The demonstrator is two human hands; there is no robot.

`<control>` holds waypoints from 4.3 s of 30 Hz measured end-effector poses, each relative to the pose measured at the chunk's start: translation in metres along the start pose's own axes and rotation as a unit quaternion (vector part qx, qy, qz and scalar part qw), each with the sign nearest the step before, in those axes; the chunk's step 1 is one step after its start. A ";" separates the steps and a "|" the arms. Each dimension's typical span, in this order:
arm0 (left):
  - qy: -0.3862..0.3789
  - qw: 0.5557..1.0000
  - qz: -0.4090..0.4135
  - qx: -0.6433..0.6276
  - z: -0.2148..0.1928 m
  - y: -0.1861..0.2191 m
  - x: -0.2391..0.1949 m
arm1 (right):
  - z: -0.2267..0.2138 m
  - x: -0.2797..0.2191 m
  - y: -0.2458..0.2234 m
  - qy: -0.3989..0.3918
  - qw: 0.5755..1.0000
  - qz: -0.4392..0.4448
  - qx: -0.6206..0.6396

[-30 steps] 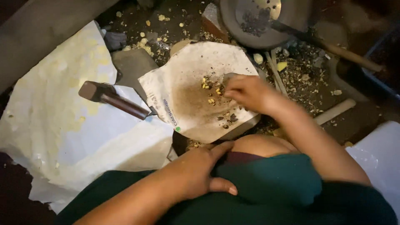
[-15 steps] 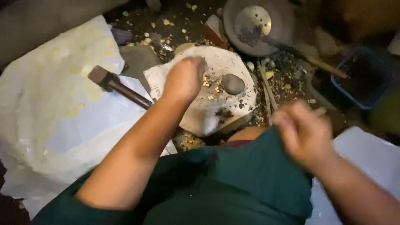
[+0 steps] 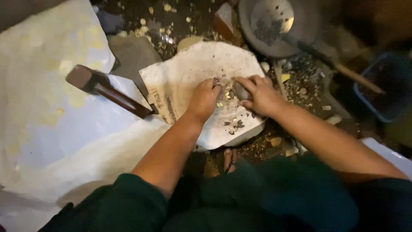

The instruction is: Flattening yellow nut pieces with a mallet and grinding nuts with a stone on a slab

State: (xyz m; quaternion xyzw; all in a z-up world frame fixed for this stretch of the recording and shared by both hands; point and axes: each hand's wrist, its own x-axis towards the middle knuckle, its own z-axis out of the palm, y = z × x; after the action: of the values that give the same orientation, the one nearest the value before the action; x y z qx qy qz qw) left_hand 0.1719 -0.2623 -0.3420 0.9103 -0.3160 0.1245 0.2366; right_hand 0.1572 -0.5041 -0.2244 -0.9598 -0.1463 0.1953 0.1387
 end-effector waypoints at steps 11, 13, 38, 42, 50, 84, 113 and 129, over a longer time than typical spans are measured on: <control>-0.103 0.991 -0.070 -0.048 -0.065 0.025 0.025 | 0.017 0.033 -0.035 0.066 0.987 -0.142 -0.020; -0.100 0.990 -0.081 -0.054 -0.064 0.028 0.025 | 0.018 0.038 -0.052 0.015 0.996 -0.080 -0.028; -0.109 0.963 -0.229 -0.090 -0.049 0.016 0.028 | 0.000 0.077 -0.051 -0.037 0.996 0.039 0.071; -0.140 0.956 -0.206 -0.156 -0.041 0.007 0.016 | -0.022 0.043 -0.058 -0.072 0.983 0.095 0.138; -0.041 0.885 -0.366 -0.283 -0.052 -0.023 0.015 | 0.034 0.028 -0.054 -0.028 0.987 -0.041 0.153; -0.080 0.987 -0.072 -0.120 -0.059 0.007 -0.020 | 0.037 0.027 -0.057 -0.072 0.996 -0.031 0.034; -0.078 0.684 -0.465 -0.557 -0.068 -0.019 -0.003 | 0.021 0.045 -0.052 -0.052 0.997 0.055 0.034; 0.030 0.415 -0.587 -0.694 -0.104 -0.010 0.009 | 0.034 0.065 -0.082 0.028 0.996 -0.050 0.070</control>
State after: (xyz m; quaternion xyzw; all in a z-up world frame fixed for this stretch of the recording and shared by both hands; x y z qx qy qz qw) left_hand 0.1772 -0.2071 -0.2533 0.3953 0.3239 -0.2789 0.8131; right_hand 0.1819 -0.3995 -0.2492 -0.9443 -0.1756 0.1711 0.2195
